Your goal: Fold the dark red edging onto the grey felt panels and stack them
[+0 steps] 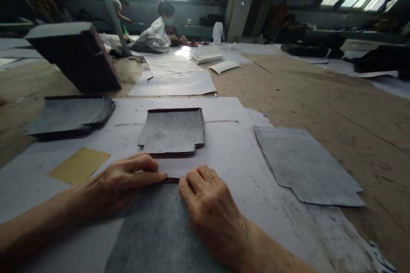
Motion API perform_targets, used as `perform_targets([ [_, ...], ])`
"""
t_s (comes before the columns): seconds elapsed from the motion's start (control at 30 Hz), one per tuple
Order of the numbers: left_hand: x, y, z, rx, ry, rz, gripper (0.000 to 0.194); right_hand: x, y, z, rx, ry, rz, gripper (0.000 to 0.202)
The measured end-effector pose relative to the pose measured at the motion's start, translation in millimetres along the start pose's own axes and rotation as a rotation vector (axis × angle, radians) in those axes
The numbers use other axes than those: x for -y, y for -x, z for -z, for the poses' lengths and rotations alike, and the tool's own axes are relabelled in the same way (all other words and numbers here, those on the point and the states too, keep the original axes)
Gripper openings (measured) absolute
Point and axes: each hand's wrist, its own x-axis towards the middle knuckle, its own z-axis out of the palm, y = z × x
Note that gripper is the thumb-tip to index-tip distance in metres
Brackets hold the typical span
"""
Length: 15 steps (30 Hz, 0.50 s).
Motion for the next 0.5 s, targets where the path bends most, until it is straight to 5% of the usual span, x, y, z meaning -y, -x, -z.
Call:
perform_targets([
  [0.17,3,12,1.0,-0.025,-0.06,-0.034,0.036,-1,-2,0,-0.016,0.014,0.055,0.029],
  [0.5,-2,8,-1.9,0.051,-0.164,-0.071,0.025,13,-23,5,0.157,0.25,0.204,0.034],
])
